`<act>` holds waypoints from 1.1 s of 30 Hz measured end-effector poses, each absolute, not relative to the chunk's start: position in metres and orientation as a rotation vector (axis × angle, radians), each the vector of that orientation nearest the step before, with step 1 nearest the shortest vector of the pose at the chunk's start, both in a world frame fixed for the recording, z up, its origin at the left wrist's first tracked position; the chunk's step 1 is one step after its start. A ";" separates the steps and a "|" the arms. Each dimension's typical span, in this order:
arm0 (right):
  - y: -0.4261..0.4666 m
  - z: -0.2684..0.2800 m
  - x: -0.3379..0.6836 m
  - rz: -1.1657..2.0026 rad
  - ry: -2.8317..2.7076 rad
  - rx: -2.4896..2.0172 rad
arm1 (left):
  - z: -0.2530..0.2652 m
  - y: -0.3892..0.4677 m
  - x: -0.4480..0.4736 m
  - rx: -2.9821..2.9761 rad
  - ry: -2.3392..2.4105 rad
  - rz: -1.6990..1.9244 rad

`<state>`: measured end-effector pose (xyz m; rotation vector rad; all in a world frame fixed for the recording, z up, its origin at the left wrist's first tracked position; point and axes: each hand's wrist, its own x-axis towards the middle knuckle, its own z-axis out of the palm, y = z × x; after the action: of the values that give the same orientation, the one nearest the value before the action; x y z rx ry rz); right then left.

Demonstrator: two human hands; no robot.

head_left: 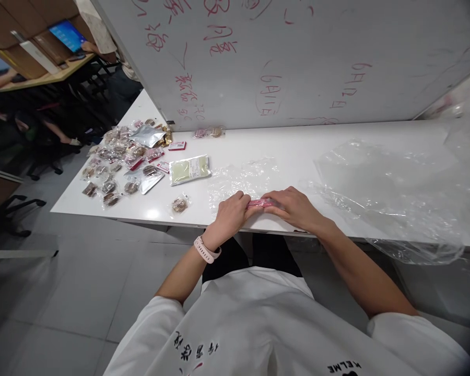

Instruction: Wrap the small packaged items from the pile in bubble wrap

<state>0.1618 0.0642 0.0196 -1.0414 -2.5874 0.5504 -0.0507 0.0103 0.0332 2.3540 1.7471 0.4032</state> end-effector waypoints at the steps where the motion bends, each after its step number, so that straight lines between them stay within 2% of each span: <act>1: 0.070 0.021 0.160 0.610 -2.595 -1.080 | 0.031 0.011 -0.050 2.371 1.824 0.387; 6: 0.100 0.030 0.144 0.859 -2.648 -1.258 | 0.017 0.020 -0.050 2.278 2.088 0.328; 12: 0.101 0.022 0.127 0.416 -2.551 -1.292 | 0.007 0.021 -0.056 2.474 2.020 0.546; 19: 0.046 0.004 0.153 0.120 -2.595 -1.099 | 0.003 -0.030 -0.058 2.647 1.752 0.633; 26: -0.010 0.012 0.177 -0.037 -2.674 -1.008 | 0.003 -0.057 -0.057 2.622 1.648 0.672; 33: 0.032 0.013 0.163 -0.050 -2.498 -1.159 | 0.025 -0.005 -0.067 2.602 1.711 0.505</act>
<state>0.1633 0.0322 0.0135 -1.1586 -2.4977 -0.0502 -0.0675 -0.0053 0.0246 2.6023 1.7115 0.5052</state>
